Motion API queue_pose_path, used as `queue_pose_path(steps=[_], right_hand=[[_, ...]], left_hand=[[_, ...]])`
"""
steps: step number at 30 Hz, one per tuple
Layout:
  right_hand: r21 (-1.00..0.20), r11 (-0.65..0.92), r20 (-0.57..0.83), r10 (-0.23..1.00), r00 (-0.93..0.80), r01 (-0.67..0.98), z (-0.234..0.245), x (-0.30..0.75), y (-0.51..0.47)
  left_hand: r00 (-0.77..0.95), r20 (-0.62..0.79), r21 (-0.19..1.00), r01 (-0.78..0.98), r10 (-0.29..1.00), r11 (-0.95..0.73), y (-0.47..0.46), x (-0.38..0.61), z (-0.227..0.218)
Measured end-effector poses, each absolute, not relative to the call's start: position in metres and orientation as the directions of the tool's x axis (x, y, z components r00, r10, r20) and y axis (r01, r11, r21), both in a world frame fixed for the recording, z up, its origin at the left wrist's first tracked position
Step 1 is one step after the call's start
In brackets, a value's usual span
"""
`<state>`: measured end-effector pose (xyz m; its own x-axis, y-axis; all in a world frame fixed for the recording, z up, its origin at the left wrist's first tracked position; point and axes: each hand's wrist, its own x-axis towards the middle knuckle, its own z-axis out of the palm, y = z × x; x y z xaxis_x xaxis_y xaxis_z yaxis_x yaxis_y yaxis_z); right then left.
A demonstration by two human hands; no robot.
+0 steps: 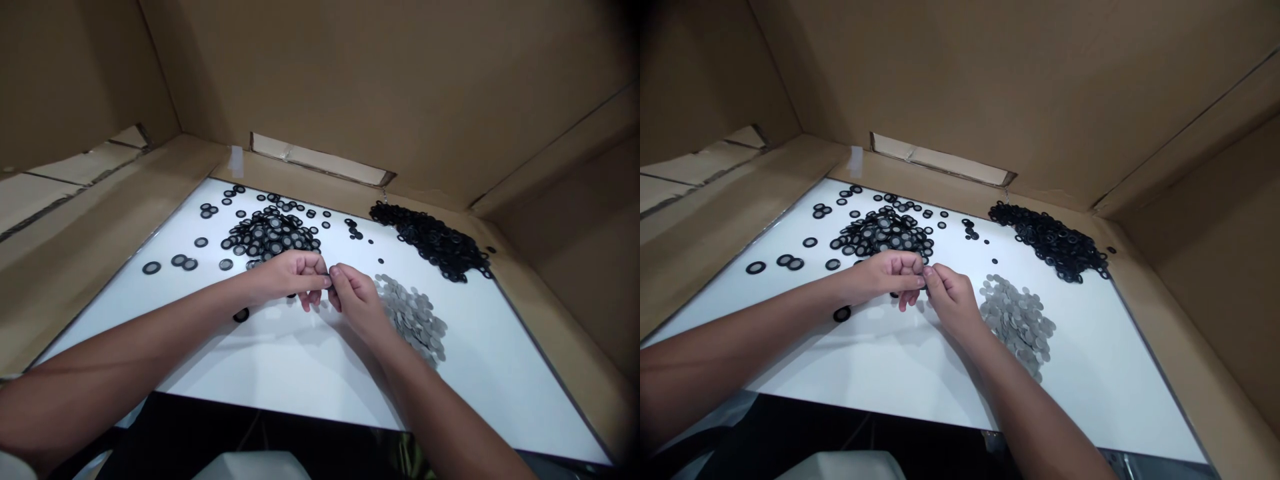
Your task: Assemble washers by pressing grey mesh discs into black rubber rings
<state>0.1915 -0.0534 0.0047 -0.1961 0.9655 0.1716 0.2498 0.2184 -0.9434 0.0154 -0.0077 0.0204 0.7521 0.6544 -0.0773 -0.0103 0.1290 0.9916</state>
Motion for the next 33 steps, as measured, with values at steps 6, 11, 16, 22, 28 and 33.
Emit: queue_pose_path(steps=[6, 11, 16, 22, 28, 33], right_hand=[[-0.964, 0.227, 0.217, 0.973, -0.083, 0.14, 0.002, 0.184, -0.058], [-0.96, 0.239, 0.223, 0.968, -0.119, 0.146, 0.002, 0.186, -0.059], [-0.866, 0.335, 0.296, 0.942, -0.16, 0.371, 0.007, 0.19, -0.059], [-0.768, 0.399, 0.395, 0.911, -0.12, 0.5, 0.009, 0.189, -0.057], [-0.818, 0.352, 0.348, 0.933, -0.095, 0.454, 0.008, 0.192, -0.055], [-0.885, 0.259, 0.182, 0.957, -0.225, 0.386, 0.004, 0.198, -0.049]], left_hand=[[0.757, -0.079, 0.984, -0.044, 0.649, 0.171, -0.011, 0.017, 0.023], [0.788, -0.133, 0.98, 0.015, 0.601, 0.197, -0.01, 0.012, 0.03], [0.806, -0.169, 0.974, 0.051, 0.566, 0.219, -0.007, 0.009, 0.031], [0.785, -0.112, 0.967, -0.054, 0.609, 0.247, -0.005, 0.013, 0.019], [0.756, -0.11, 0.966, -0.072, 0.645, 0.249, -0.006, 0.017, 0.014], [0.77, -0.151, 0.986, 0.07, 0.62, 0.152, -0.003, 0.013, 0.018]])
